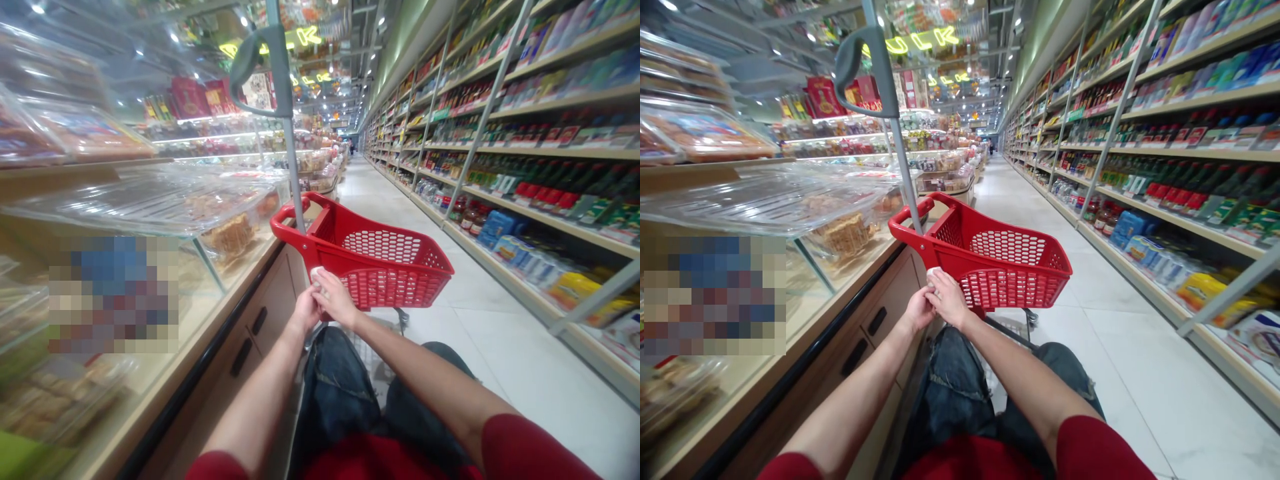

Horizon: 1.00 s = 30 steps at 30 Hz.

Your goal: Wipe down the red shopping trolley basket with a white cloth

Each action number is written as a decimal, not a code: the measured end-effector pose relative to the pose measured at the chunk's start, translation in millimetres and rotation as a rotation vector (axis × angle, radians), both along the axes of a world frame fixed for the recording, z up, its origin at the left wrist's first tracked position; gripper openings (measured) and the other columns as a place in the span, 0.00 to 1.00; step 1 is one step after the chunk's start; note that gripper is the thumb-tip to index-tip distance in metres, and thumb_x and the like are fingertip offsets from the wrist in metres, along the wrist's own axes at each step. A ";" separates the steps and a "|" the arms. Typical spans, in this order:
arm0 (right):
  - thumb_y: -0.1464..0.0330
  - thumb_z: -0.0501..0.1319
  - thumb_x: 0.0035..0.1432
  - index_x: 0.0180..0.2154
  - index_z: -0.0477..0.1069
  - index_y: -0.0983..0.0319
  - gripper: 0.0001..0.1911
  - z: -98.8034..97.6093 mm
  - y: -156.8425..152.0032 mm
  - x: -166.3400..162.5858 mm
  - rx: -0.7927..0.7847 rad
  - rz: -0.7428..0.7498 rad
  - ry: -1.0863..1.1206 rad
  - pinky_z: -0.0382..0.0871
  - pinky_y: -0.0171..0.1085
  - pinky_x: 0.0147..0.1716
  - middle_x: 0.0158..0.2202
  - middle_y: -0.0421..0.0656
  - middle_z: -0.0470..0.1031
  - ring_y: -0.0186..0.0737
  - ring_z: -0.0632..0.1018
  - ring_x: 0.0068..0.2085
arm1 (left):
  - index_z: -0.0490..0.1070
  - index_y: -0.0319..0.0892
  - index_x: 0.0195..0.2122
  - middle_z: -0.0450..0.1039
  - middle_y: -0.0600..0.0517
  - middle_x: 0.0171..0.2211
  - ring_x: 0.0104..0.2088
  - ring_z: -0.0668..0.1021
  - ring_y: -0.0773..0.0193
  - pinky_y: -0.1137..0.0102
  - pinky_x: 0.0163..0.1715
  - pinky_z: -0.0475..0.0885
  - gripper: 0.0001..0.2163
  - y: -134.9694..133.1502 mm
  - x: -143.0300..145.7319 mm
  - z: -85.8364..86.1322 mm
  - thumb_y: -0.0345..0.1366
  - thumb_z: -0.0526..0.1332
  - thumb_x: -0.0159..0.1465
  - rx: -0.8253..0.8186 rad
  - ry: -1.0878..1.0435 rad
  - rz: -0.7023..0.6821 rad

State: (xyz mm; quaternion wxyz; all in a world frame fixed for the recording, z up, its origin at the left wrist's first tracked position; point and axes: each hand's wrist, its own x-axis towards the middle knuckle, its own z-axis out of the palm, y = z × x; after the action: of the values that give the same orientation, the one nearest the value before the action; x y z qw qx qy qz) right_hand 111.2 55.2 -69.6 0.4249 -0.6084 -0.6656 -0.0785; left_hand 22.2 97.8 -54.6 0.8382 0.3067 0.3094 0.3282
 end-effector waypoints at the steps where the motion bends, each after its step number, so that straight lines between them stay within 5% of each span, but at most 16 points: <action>1: 0.70 0.54 0.55 0.51 0.65 0.62 0.20 1.2 0.3 1.8 0.003 0.002 -0.076 0.58 0.46 0.54 0.55 0.49 0.63 0.43 0.62 0.57 | 0.66 0.38 0.27 0.68 0.55 0.17 0.17 0.71 0.70 0.76 0.20 0.67 0.05 0.8 -2.1 0.6 0.28 0.51 0.55 -0.002 -0.005 -0.016; 8: 0.73 0.53 0.57 0.54 0.61 0.60 0.22 22.2 17.9 10.2 0.014 0.026 -0.450 0.50 0.52 0.56 0.61 0.49 0.53 0.44 0.49 0.62 | 0.66 0.39 0.27 0.69 0.54 0.20 0.20 0.72 0.69 0.72 0.24 0.69 0.06 19.9 -12.9 24.9 0.30 0.50 0.54 0.034 -0.025 -0.057; 11: 0.74 0.49 0.60 0.54 0.61 0.61 0.20 34.2 37.3 17.6 0.043 0.045 -0.508 0.48 0.50 0.58 0.60 0.47 0.55 0.41 0.47 0.63 | 0.67 0.39 0.29 0.71 0.53 0.24 0.25 0.75 0.67 0.70 0.28 0.70 0.07 39.4 -11.9 29.3 0.32 0.51 0.53 0.222 0.139 -0.007; 14: 0.75 0.45 0.62 0.54 0.60 0.62 0.20 39.5 56.3 28.8 0.098 -0.008 -0.525 0.45 0.51 0.59 0.60 0.45 0.56 0.39 0.46 0.63 | 0.68 0.40 0.37 0.73 0.49 0.33 0.34 0.76 0.64 0.67 0.35 0.70 0.10 56.8 -8.8 18.1 0.34 0.53 0.54 0.523 0.566 0.095; 17: 0.77 0.44 0.62 0.54 0.60 0.62 0.21 31.1 66.9 38.2 0.129 -0.014 -0.599 0.45 0.52 0.59 0.60 0.45 0.56 0.40 0.48 0.62 | 0.67 0.38 0.43 0.71 0.44 0.44 0.45 0.73 0.61 0.66 0.46 0.65 0.15 64.8 -9.3 -4.3 0.29 0.54 0.52 0.650 0.827 0.191; 22: 0.75 0.48 0.60 0.51 0.64 0.65 0.18 -25.3 59.4 42.5 0.077 0.075 -0.764 0.53 0.50 0.57 0.58 0.48 0.59 0.44 0.55 0.60 | 0.67 0.38 0.44 0.67 0.42 0.50 0.52 0.68 0.56 0.63 0.53 0.58 0.19 57.2 -16.3 -34.0 0.25 0.55 0.49 0.781 1.009 0.188; 25: 0.74 0.51 0.59 0.48 0.67 0.65 0.16 -53.5 45.6 41.0 0.053 0.106 -0.769 0.55 0.49 0.56 0.56 0.48 0.63 0.44 0.57 0.60 | 0.63 0.40 0.48 0.63 0.44 0.54 0.54 0.66 0.56 0.59 0.54 0.57 0.22 49.2 -18.8 -41.5 0.26 0.54 0.51 1.043 1.256 0.089; 27: 0.74 0.51 0.59 0.48 0.67 0.64 0.16 -51.1 38.3 40.2 0.084 0.118 -0.744 0.55 0.48 0.56 0.56 0.47 0.63 0.44 0.56 0.60 | 0.60 0.40 0.51 0.60 0.43 0.56 0.55 0.64 0.56 0.56 0.55 0.55 0.23 45.7 -18.6 -45.0 0.27 0.53 0.52 1.194 1.434 0.042; 30: 0.74 0.49 0.60 0.52 0.63 0.62 0.19 -18.7 38.9 42.7 0.194 0.087 -0.673 0.51 0.51 0.57 0.58 0.45 0.59 0.43 0.50 0.62 | 0.57 0.38 0.54 0.56 0.41 0.58 0.58 0.60 0.55 0.53 0.56 0.53 0.25 43.3 -15.5 -50.0 0.28 0.53 0.53 1.272 1.557 0.064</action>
State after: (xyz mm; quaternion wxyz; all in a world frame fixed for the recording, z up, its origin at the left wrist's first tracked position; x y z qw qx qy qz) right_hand 153.9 94.1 -88.3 0.2406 -0.4765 -0.7830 -0.3195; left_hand 6.7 141.1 -104.5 0.0736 0.8181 0.5466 0.1630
